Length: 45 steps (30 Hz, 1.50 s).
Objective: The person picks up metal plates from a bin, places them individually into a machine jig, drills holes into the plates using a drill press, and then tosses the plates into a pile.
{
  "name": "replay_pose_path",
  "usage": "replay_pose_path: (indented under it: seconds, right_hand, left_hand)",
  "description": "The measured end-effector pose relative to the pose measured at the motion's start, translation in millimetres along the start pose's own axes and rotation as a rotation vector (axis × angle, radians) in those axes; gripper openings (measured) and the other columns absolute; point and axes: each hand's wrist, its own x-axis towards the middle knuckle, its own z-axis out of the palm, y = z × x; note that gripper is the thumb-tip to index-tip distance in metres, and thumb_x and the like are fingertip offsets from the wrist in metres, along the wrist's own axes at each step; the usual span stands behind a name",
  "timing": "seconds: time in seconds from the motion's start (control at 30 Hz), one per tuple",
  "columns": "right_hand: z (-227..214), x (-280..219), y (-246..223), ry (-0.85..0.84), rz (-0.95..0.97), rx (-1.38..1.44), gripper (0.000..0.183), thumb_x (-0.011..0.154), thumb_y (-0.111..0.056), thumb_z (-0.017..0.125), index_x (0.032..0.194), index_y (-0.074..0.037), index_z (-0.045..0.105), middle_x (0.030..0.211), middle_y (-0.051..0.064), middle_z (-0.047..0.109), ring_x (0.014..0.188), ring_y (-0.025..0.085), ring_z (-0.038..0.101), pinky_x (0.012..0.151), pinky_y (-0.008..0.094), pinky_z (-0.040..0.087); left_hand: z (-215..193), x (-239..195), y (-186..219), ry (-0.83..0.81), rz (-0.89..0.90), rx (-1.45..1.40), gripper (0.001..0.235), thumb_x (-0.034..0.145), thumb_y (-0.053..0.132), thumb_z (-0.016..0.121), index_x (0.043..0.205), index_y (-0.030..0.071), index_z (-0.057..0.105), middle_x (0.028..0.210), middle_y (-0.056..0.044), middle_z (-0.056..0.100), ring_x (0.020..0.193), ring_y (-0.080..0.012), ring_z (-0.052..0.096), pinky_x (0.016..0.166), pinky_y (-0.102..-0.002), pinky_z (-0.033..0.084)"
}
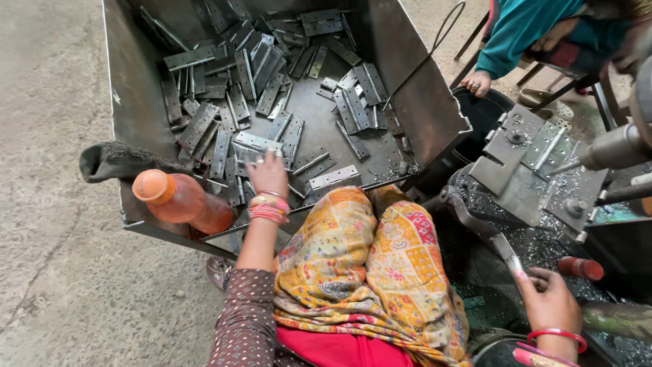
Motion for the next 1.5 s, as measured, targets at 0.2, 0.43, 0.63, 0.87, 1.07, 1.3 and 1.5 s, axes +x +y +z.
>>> replay_pose_path:
  seconds: [0.2, 0.43, 0.63, 0.87, 1.07, 1.3, 1.5]
  right_hand:
    - [-2, 6, -4, -0.111, 0.087, 0.108, 0.055, 0.096, -0.047, 0.071, 0.129, -0.003, 0.07, 0.106, 0.015, 0.08, 0.082, 0.023, 0.077, 0.076, 0.036, 0.056]
    - [3, 9, 1, -0.096, 0.055, 0.096, 0.055, 0.095, -0.047, 0.071, 0.128, -0.003, 0.07, 0.107, 0.015, 0.079, 0.082, 0.024, 0.078, 0.075, 0.036, 0.057]
    - [7, 2, -1, -0.097, 0.09, 0.166, 0.057, 0.09, -0.051, 0.07, 0.125, -0.006, 0.071, 0.105, 0.014, 0.08, 0.078, 0.025, 0.079, 0.073, 0.038, 0.06]
    - [11, 3, -6, -0.018, -0.026, -0.051, 0.053, 0.087, -0.058, 0.067, 0.114, -0.013, 0.075, 0.107, 0.015, 0.079, 0.1, 0.034, 0.075, 0.087, 0.044, 0.058]
    - [10, -7, -16, -0.007, 0.001, -0.037, 0.052, 0.086, -0.058, 0.067, 0.114, -0.015, 0.073, 0.108, 0.013, 0.078, 0.102, 0.033, 0.074, 0.088, 0.043, 0.057]
    - [9, -7, -25, -0.018, 0.004, 0.026, 0.05, 0.085, -0.056, 0.066, 0.113, -0.014, 0.071, 0.105, 0.014, 0.078, 0.099, 0.034, 0.074, 0.086, 0.044, 0.057]
    - [11, -9, -21, 0.02, -0.085, -0.055, 0.048, 0.088, -0.055, 0.066, 0.111, -0.013, 0.069, 0.101, 0.017, 0.075, 0.097, 0.039, 0.071, 0.085, 0.049, 0.055]
  left_hand:
    - [2, -3, -63, -0.001, 0.172, -0.198, 0.075, 0.066, 0.034, 0.074, 0.138, 0.016, 0.062, 0.142, -0.008, 0.058, 0.122, -0.0335, 0.06, 0.104, -0.063, 0.032]
    - [33, 8, -68, 0.205, 0.376, -0.005, 0.03, 0.099, 0.017, 0.056, 0.125, 0.013, 0.068, 0.121, -0.01, 0.069, 0.099, -0.0272, 0.071, 0.09, -0.041, 0.056]
    - [14, 1, -48, 0.191, 0.34, -0.019, 0.022, 0.094, 0.018, 0.058, 0.112, 0.016, 0.07, 0.116, -0.006, 0.072, 0.081, -0.0268, 0.073, 0.067, -0.039, 0.059]
    - [-9, 28, 94, 0.28, 0.42, -0.21, 0.024, 0.091, 0.013, 0.058, 0.111, 0.017, 0.07, 0.107, -0.005, 0.071, 0.075, -0.0254, 0.073, 0.06, -0.039, 0.059]
    - [-22, 71, 288, 0.262, 0.451, -0.312, 0.011, 0.095, 0.017, 0.058, 0.096, 0.016, 0.069, 0.095, -0.007, 0.071, 0.083, -0.0269, 0.075, 0.063, -0.039, 0.06]
    - [-95, 44, 272, 0.2, 0.399, -0.392, 0.015, 0.097, 0.02, 0.058, 0.106, 0.016, 0.069, 0.097, -0.007, 0.072, 0.081, -0.0286, 0.074, 0.065, -0.041, 0.06]
    - [-192, 14, 278, 0.528, 0.438, -0.571, 0.039, 0.094, 0.032, 0.064, 0.126, 0.01, 0.068, 0.119, -0.011, 0.07, 0.072, -0.03, 0.071, 0.059, -0.04, 0.058]
